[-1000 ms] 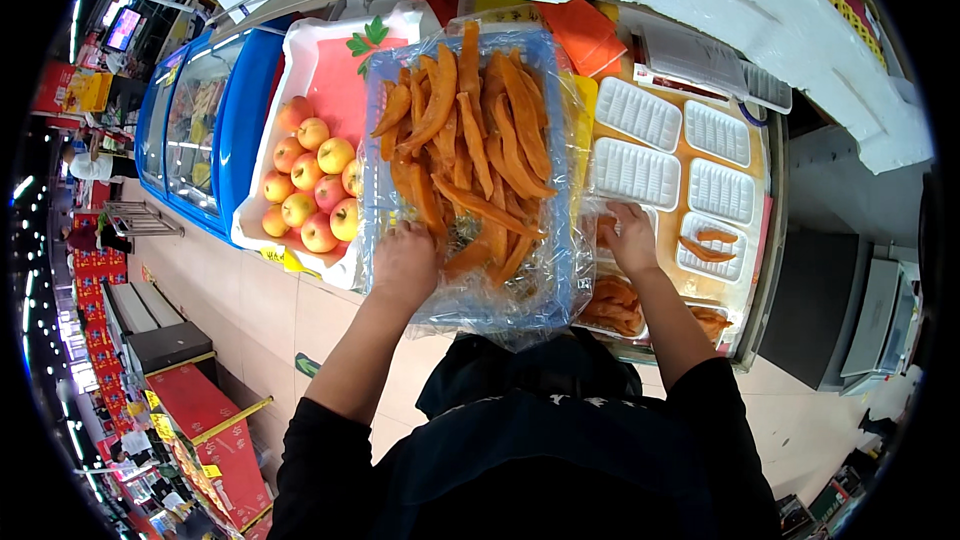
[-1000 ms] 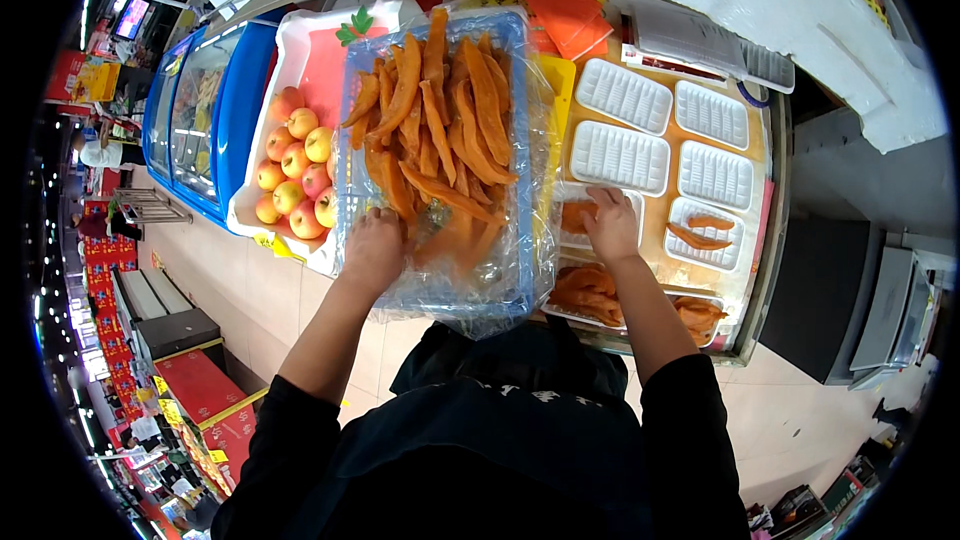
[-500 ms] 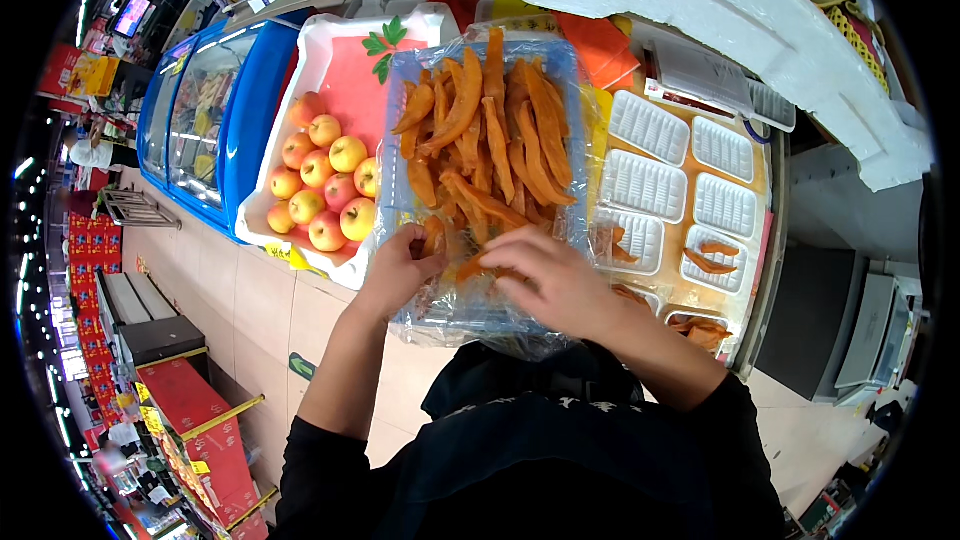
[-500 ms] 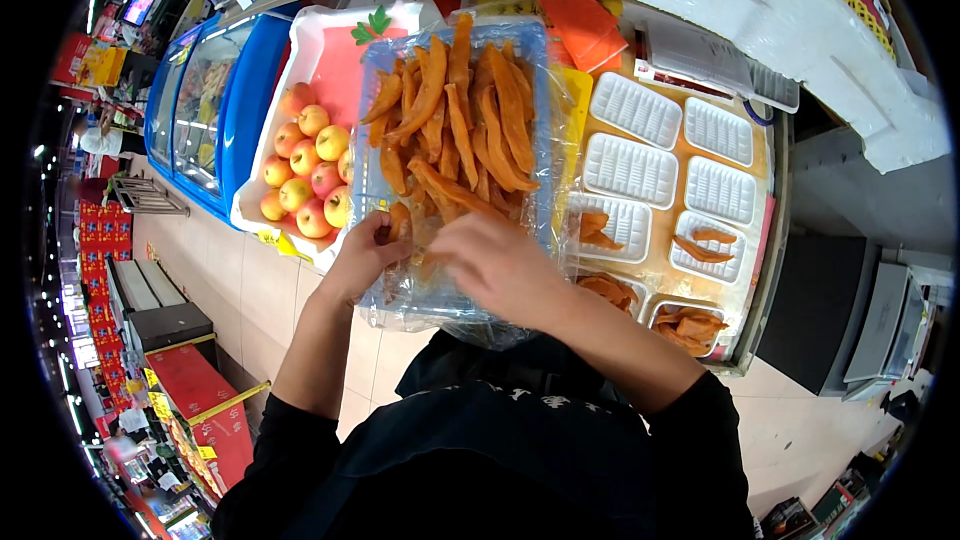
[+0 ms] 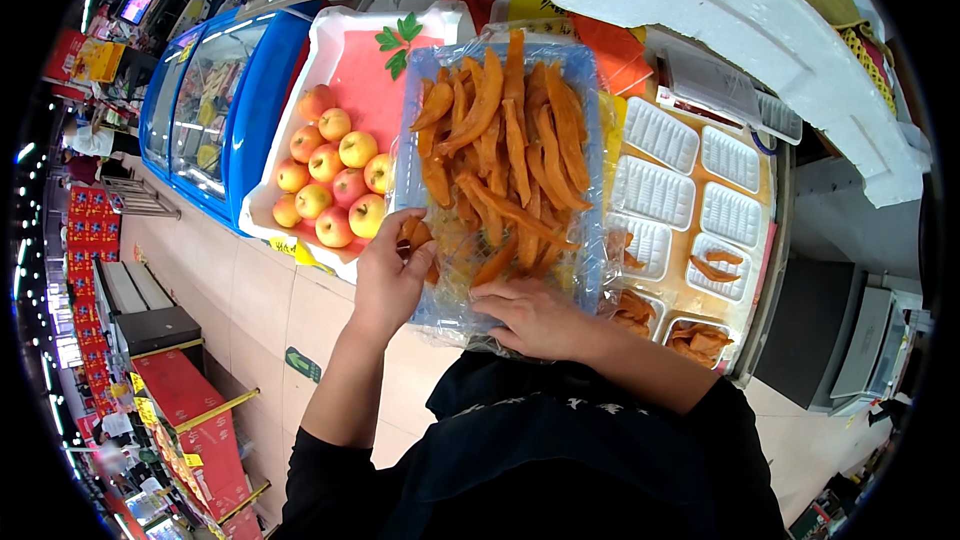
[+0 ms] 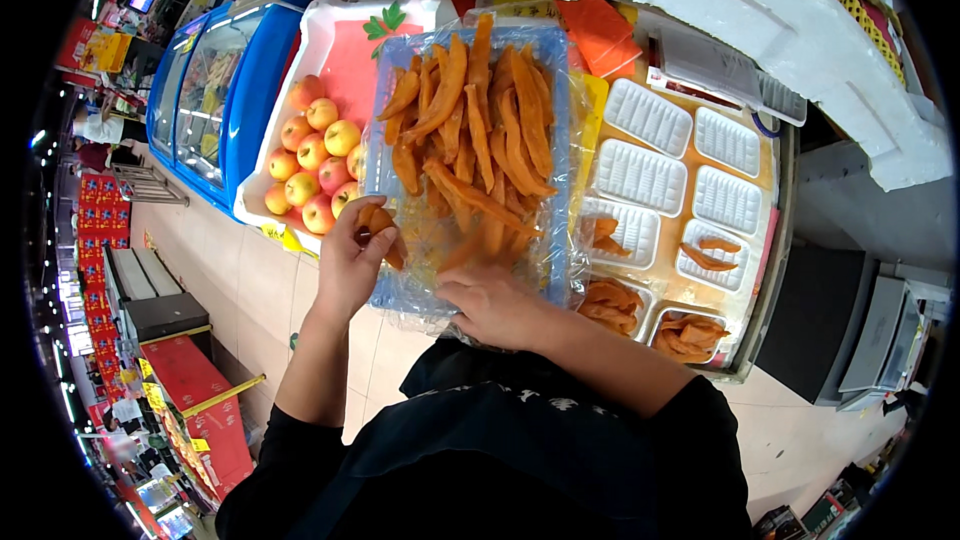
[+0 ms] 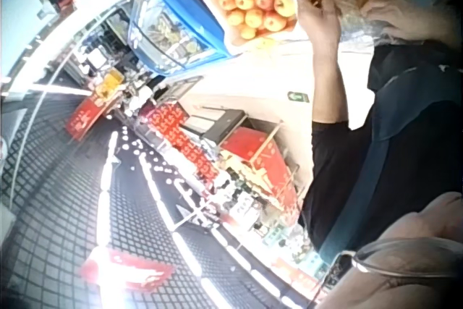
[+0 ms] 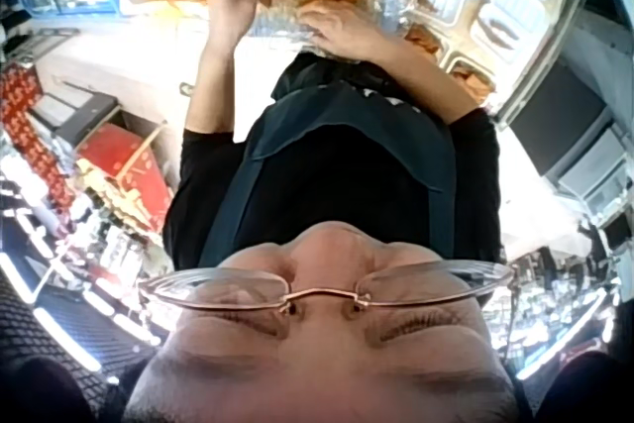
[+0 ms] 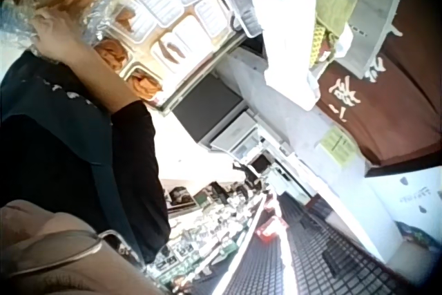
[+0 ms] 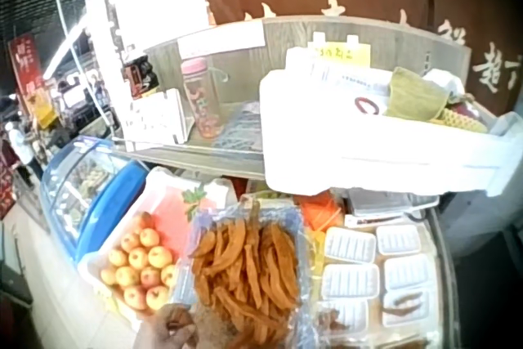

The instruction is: The person picks up long, fried dough sticks from a large plastic bag and places them into white styrofoam trays. The person handles the food items by hand, arranging them neatly within the containers on a display counter.

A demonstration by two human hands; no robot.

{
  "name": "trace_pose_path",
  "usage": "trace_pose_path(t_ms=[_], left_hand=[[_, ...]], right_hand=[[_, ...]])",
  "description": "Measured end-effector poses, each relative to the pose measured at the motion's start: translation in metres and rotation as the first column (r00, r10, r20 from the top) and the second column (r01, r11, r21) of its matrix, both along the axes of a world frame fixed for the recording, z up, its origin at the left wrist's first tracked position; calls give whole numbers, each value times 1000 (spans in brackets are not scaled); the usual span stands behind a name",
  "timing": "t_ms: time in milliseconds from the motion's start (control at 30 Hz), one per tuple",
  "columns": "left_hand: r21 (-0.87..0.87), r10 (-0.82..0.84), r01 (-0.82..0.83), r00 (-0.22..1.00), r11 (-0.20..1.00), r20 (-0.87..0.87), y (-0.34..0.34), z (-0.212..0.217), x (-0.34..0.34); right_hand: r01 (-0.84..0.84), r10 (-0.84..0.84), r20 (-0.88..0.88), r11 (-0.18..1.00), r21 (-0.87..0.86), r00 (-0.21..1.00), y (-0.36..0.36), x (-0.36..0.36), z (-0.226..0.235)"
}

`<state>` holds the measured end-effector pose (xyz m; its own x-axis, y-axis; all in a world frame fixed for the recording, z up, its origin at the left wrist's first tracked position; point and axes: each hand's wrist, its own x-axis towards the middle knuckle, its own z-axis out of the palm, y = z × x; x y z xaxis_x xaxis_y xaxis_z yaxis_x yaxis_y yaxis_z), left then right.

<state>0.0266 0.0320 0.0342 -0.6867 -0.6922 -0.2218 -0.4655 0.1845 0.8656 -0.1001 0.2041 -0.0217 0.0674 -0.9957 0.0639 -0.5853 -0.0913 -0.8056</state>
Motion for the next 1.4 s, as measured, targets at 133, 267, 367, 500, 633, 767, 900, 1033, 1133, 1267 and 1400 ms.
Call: trace_pose_path(t_ms=[133,267,367,500,633,767,900,1033,1133,1267,1400], left_hand=[[-70,74,-95,964,993,-254,-7,16,12],[112,171,-130,807,985,-565,-8,60,4],[366,221,42,732,930,-644,2,54,-7],[511,81,182,890,840,-449,43,39,-26],[43,-186,197,967,980,-176,29,30,-24],[-415,-140,554,704,722,696,-7,23,-4],[-497,-238,782,600,376,764,-16,-22,9],[-419,-256,830,524,369,812,4,-39,-16],[-324,-261,814,486,482,834,10,-43,-22],[-336,-319,831,496,444,807,6,-34,-16],[-346,-392,830,522,437,758,2,-34,3]], right_hand=[[-3,5,57,1000,-26,998,1,-1,0],[179,-190,164,981,82,968,1,-10,13],[441,-379,534,897,14,755,1,-20,34],[353,-296,889,920,168,349,1,-23,55],[345,-447,879,862,372,167,19,-25,27],[318,-402,898,840,440,-179,29,-29,24],[182,-255,913,929,323,-318,39,-33,12],[205,-122,953,962,182,-276,43,-38,-3],[215,-165,920,943,252,-355,45,-38,1],[215,-226,903,923,319,-365,45,-38,3],[190,-266,927,928,320,-265,45,-40,7]])
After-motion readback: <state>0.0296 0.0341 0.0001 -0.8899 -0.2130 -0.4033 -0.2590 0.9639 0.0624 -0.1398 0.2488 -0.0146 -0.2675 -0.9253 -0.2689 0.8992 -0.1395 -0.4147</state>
